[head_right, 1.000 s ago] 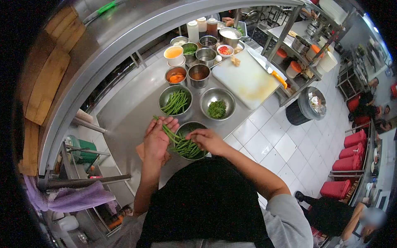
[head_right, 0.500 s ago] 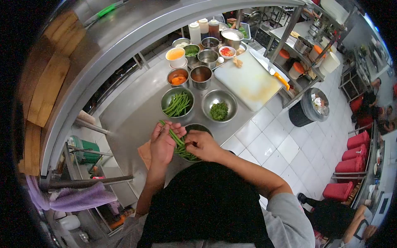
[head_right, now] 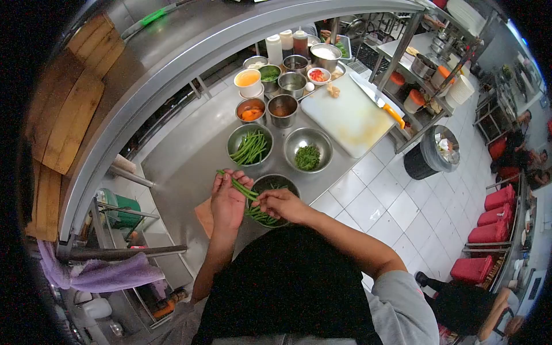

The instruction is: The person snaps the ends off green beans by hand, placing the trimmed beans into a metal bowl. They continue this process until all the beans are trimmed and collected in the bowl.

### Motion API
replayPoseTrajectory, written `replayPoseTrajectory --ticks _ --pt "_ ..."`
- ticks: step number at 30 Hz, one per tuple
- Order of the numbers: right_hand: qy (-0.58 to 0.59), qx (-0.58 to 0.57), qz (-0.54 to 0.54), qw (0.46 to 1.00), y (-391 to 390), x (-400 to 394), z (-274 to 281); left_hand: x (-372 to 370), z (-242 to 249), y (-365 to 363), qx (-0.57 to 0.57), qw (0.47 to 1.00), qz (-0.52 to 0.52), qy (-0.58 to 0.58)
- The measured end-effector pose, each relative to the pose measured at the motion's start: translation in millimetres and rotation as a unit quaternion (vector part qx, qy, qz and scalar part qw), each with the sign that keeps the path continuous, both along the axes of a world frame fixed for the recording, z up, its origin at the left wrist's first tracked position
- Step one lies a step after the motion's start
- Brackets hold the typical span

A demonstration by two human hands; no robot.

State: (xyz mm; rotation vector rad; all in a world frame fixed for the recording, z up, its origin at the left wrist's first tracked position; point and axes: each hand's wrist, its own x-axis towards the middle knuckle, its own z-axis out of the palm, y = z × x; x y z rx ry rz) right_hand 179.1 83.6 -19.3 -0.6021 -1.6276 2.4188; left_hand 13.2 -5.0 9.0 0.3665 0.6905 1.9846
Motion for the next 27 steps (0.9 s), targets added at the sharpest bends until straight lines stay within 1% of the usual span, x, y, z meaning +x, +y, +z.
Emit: replayPoseTrajectory --ticks 5,6,7,8,10,11,12,13,14,15,16,17,18,19,20,21,22,23,25,27 --pt "-0.008 0.030 0.005 0.999 -4 -3 4 3 -1 -1 -0.009 1.000 0.002 0.013" --pt "0.010 0.156 -0.008 0.988 -4 -3 4 4 0 -1 0.002 1.000 -0.008 0.019" --pt "0.028 0.280 -0.019 0.959 -4 -3 4 6 1 -2 0.012 0.999 -0.018 0.025" --pt "0.027 0.279 -0.018 0.960 -4 -5 0 9 3 -4 0.012 0.999 -0.017 0.024" --pt "-0.016 0.256 -0.126 0.958 -1 -10 -16 20 17 -9 -0.005 0.992 -0.001 0.128" --pt "-0.018 0.255 -0.125 0.959 4 -10 -23 21 25 -13 -0.007 0.992 0.000 0.126" --pt "-0.042 0.135 -0.135 0.981 12 -10 -22 19 34 -17 -0.010 0.991 0.028 0.130" --pt "-0.065 0.013 -0.142 0.988 18 -10 -22 14 39 -19 -0.012 0.989 0.058 0.134" --pt "-0.094 0.044 -0.126 0.987 19 -9 -21 6 39 -19 -0.014 0.989 0.062 0.134" --pt "-0.093 0.043 -0.121 0.987 18 -12 -23 -7 39 -20 -0.045 0.991 0.076 0.103" --pt "-0.067 0.077 -0.090 0.991 14 -14 -28 -18 38 -25 -0.077 0.991 0.087 0.071" --pt "-0.041 0.110 -0.060 0.991 12 -16 -33 -31 28 -30 -0.079 0.990 0.088 0.071" --pt "-0.040 0.110 -0.060 0.991 12 -18 -41 -45 10 -33 -0.106 0.987 0.083 0.086" --pt "-0.023 0.182 -0.033 0.983 13 -23 -47 -51 1 -33 -0.131 0.983 0.078 0.102" --pt "-0.006 0.251 -0.005 0.968 12 -27 -53 -54 -9 -36 -0.131 0.983 0.078 0.104" --pt "-0.003 0.251 -0.005 0.968 9 -30 -51 -54 -13 -42 -0.146 0.985 0.062 0.067" --pt "-0.014 0.285 -0.003 0.958 5 -32 -48 -54 -18 -47 -0.161 0.985 0.047 0.029" --pt "-0.026 0.319 0.000 0.947 2 -36 -46 -53 -23 -51 -0.162 0.985 0.048 0.030" --pt "-0.014 0.301 0.007 0.954 1 -43 -49 -46 -28 -54 -0.147 0.988 0.038 0.003" --pt "0.022 0.451 0.036 0.892 4 -46 -50 -38 -28 -54 -0.160 0.986 0.039 0.003"
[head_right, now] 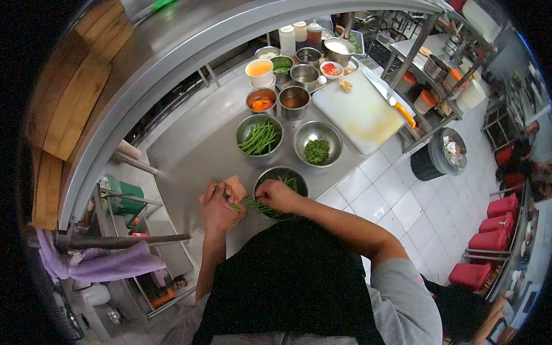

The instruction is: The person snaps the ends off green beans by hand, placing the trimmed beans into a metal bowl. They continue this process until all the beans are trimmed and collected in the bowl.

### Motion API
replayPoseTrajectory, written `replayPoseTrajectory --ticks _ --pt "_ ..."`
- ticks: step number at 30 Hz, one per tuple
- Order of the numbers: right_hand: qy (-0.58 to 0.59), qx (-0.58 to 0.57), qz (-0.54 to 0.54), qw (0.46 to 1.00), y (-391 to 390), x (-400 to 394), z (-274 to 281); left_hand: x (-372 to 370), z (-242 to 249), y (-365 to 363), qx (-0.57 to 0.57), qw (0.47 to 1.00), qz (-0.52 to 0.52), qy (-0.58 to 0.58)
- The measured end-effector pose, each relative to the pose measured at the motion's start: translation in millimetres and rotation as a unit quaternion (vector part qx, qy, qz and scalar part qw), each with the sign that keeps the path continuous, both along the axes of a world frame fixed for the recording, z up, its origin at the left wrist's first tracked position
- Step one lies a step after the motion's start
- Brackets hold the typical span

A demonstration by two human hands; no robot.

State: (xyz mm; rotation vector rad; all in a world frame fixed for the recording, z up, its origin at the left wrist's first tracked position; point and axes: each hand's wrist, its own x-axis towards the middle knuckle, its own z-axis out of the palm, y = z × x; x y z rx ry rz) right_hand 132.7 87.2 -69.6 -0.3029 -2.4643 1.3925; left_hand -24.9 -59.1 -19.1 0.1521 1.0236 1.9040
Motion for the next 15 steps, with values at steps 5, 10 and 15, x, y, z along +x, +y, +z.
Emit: replayPoseTrajectory --ticks 5,10,15 --pt "-0.013 0.081 0.059 0.995 1 -6 -2 2 -3 4 -0.044 0.999 -0.003 0.013" --pt "0.022 0.034 -0.012 0.999 10 7 32 7 -1 5 -0.092 0.985 -0.078 0.122" --pt "0.003 -0.237 -0.119 0.964 18 22 54 32 0 25 -0.102 0.916 -0.206 0.329"
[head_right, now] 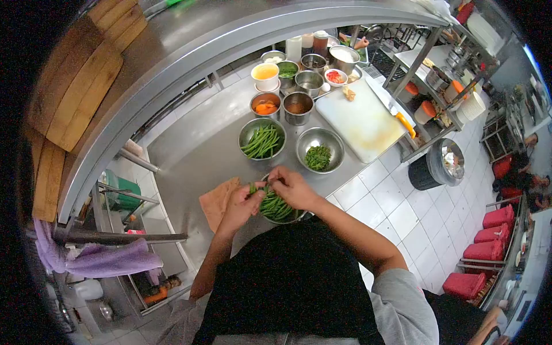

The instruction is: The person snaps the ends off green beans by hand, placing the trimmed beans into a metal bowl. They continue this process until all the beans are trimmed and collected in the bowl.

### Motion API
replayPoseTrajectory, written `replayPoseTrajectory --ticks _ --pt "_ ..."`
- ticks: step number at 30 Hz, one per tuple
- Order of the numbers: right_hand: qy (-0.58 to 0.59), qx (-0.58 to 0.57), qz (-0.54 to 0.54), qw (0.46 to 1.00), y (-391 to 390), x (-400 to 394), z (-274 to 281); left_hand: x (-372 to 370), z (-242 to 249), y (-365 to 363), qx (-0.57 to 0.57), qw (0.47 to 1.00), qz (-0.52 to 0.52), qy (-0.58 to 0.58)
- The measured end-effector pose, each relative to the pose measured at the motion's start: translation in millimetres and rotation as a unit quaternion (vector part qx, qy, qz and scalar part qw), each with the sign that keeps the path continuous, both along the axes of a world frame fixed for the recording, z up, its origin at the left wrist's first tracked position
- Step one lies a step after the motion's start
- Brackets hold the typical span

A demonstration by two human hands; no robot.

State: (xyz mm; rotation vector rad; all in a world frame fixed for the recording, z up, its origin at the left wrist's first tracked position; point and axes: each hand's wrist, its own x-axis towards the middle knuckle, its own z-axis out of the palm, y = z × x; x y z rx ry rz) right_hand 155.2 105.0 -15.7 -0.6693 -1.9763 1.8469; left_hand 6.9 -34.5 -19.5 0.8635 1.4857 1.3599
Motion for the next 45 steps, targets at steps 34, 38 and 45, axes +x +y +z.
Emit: replayPoseTrajectory --ticks 34,38,45 --pt "-0.037 -0.244 0.097 0.964 -21 24 -4 -7 37 8 -0.015 0.991 0.042 -0.130" --pt "-0.041 -0.082 0.119 0.989 -24 21 -5 -5 38 7 -0.019 0.993 0.035 -0.109" --pt "-0.029 -0.277 -0.034 0.960 -2 8 -32 -6 34 -7 0.117 0.978 0.168 -0.044"
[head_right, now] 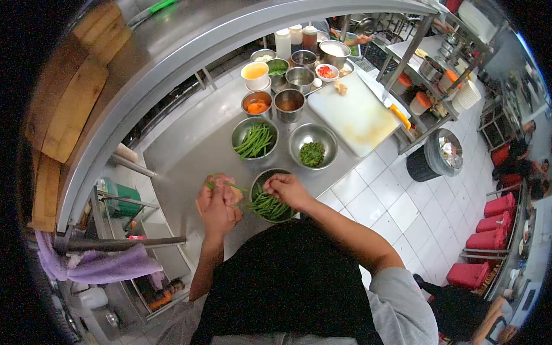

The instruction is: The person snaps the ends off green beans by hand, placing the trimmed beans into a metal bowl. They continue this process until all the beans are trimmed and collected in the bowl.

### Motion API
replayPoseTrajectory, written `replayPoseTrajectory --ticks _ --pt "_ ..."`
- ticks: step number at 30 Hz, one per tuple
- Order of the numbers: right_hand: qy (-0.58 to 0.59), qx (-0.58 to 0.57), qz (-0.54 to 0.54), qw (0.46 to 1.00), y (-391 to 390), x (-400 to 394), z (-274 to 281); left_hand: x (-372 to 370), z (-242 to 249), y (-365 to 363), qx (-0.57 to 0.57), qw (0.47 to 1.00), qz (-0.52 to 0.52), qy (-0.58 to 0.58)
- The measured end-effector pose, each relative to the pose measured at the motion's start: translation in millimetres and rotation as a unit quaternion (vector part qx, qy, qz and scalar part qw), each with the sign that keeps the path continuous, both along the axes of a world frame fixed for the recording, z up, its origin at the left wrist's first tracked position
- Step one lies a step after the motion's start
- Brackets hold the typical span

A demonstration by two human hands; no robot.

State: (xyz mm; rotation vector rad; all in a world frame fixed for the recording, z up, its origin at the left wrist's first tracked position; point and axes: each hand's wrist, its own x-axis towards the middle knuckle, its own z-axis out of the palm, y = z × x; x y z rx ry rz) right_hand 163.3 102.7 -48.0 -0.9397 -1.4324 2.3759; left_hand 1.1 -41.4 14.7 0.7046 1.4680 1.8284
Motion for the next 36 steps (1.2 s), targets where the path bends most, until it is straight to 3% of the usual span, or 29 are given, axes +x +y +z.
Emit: replayPoseTrajectory --ticks 3,5,6,7,8,12,15,16,18,19,20,21,23,24,26,28,30,31,33,34,36 --pt "0.018 0.021 0.056 0.998 -4 -9 -1 -24 5 -7 0.023 0.997 0.031 -0.063" --pt "0.046 0.148 0.125 0.980 -5 -18 -13 -36 -8 -5 0.007 0.979 0.119 -0.164" --pt "0.047 0.148 0.125 0.980 -6 -21 -17 -40 -15 -6 0.007 0.979 0.119 -0.163" --pt "0.066 0.328 0.151 0.930 -7 -25 -21 -42 -22 -8 0.008 0.973 0.106 -0.206" --pt "0.083 0.495 0.172 0.847 -8 -28 -25 -44 -29 -11 0.009 0.964 0.093 -0.247" --pt "0.039 0.546 0.254 0.797 -11 -38 -27 -39 -40 -19 0.036 0.952 0.056 -0.298" --pt "0.045 0.583 0.251 0.771 -12 -39 -25 -38 -53 -22 0.011 0.954 -0.005 -0.301" --pt "0.046 0.584 0.252 0.770 -11 -38 -20 -36 -56 -21 -0.025 0.964 -0.019 -0.264" --pt "0.078 0.581 0.151 0.796 -6 -30 -2 -29 -52 -16 -0.058 0.972 -0.029 -0.227" --pt "0.079 0.580 0.155 0.796 -5 -25 12 -21 -37 -12 -0.118 0.983 -0.070 -0.125" --pt "0.055 0.537 0.127 0.832 -2 -21 26 -13 -29 -8 -0.177 0.978 -0.111 -0.022" --pt "0.029 0.491 0.096 0.865 -1 -17 38 -6 -37 -2 -0.177 0.978 -0.110 -0.023" --pt "0.021 0.441 0.079 0.894 -1 -9 51 4 -57 10 -0.038 0.952 -0.085 0.291" --pt "0.012 0.389 0.060 0.919 1 -5 55 4 -49 13 -0.035 0.952 -0.088 0.291" --pt "0.019 0.402 0.057 0.914 5 3 59 4 -33 15 -0.127 0.928 -0.195 0.290" --pt "0.026 0.412 0.054 0.909 9 9 59 7 -19 17 -0.139 0.918 -0.199 0.314" --pt "0.065 0.626 0.071 0.774 14 14 54 8 -16 18 -0.153 0.907 -0.202 0.336" --pt "0.064 0.626 0.068 0.775 14 14 49 5 -18 18 -0.174 0.897 -0.227 0.336" --pt "0.043 0.689 0.080 0.719 12 13 42 4 -19 18 -0.194 0.885 -0.254 0.338" --pt "0.042 0.689 0.077 0.719 8 13 42 4 -18 19 -0.193 0.885 -0.259 0.334" --pt "-0.063 0.463 0.013 0.884 -2 11 44 5 -18 21 -0.192 0.885 -0.264 0.331"
